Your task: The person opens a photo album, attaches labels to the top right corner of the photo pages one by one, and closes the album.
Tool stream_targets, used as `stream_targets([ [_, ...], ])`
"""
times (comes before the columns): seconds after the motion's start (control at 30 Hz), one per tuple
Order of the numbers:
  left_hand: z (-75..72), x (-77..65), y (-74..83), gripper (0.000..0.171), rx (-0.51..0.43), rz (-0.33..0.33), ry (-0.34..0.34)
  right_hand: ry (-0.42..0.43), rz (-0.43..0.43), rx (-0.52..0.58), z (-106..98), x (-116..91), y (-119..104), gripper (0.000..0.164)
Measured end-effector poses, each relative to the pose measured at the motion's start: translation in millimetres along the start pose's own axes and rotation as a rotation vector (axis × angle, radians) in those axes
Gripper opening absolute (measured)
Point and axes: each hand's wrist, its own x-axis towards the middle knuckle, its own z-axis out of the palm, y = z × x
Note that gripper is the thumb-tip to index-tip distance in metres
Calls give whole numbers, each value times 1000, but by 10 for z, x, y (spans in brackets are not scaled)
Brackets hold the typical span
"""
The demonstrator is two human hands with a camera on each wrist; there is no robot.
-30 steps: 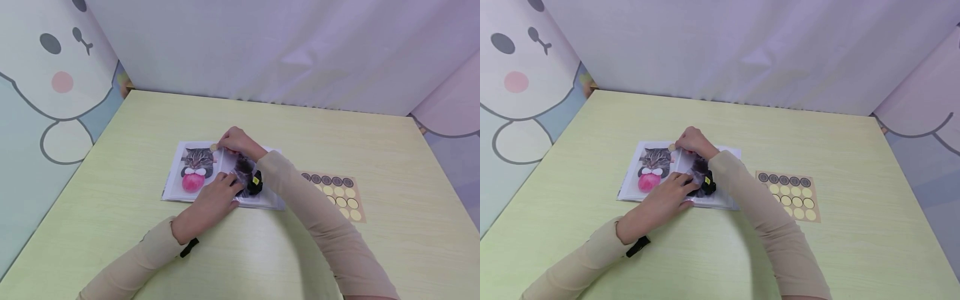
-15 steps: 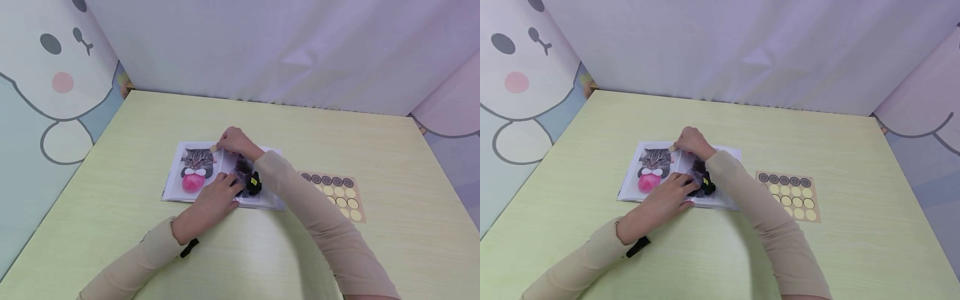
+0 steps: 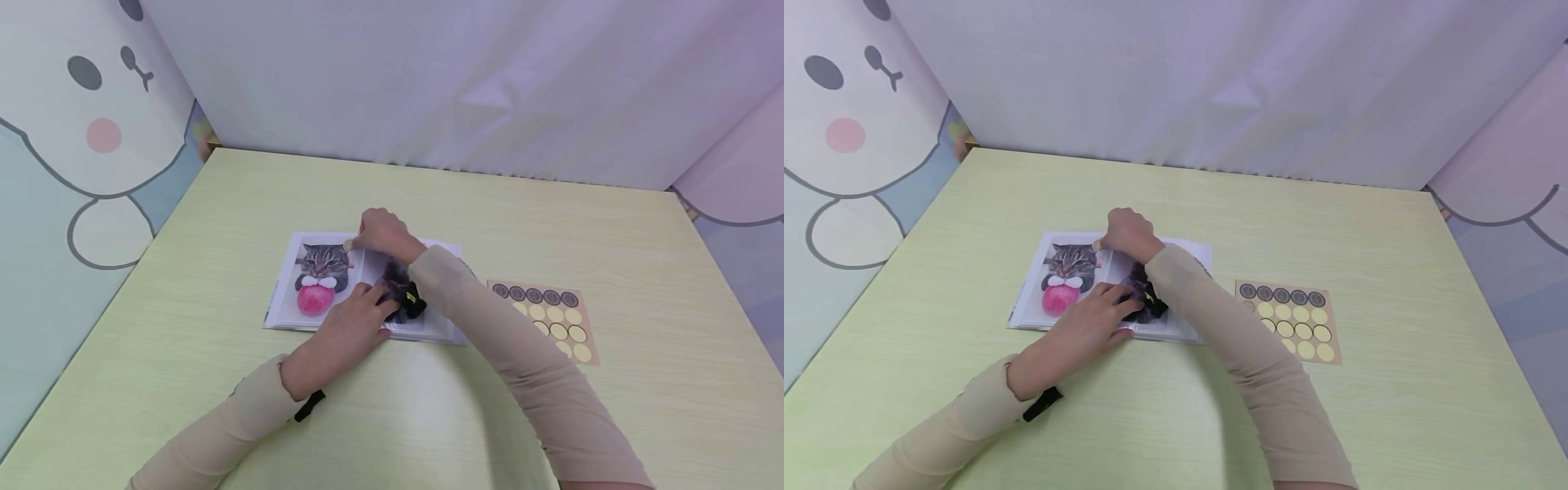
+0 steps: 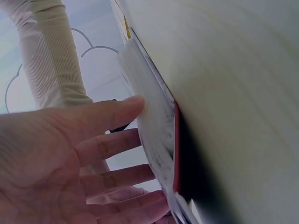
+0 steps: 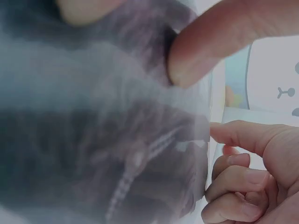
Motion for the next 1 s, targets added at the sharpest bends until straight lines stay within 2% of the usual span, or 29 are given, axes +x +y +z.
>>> stream_targets([
  [0.43,1,2,2,30,3,-11,-14,3,-33,-2,-17,-28,22,25],
  [0.57,1,2,3,30,8,-15,-18,6,-73,25,-36,-35,41,21],
  [0.67,-1,0,6,31,10,-20,-22,-27,-126,3,-58,-47,46,16],
  [0.83,-2,-1,12,31,13,-25,-28,-85,-220,-58,-103,-94,73,23],
  [1.0,-1,1,17,32,25,-22,-27,-84,-260,-46,-193,-195,160,30],
])
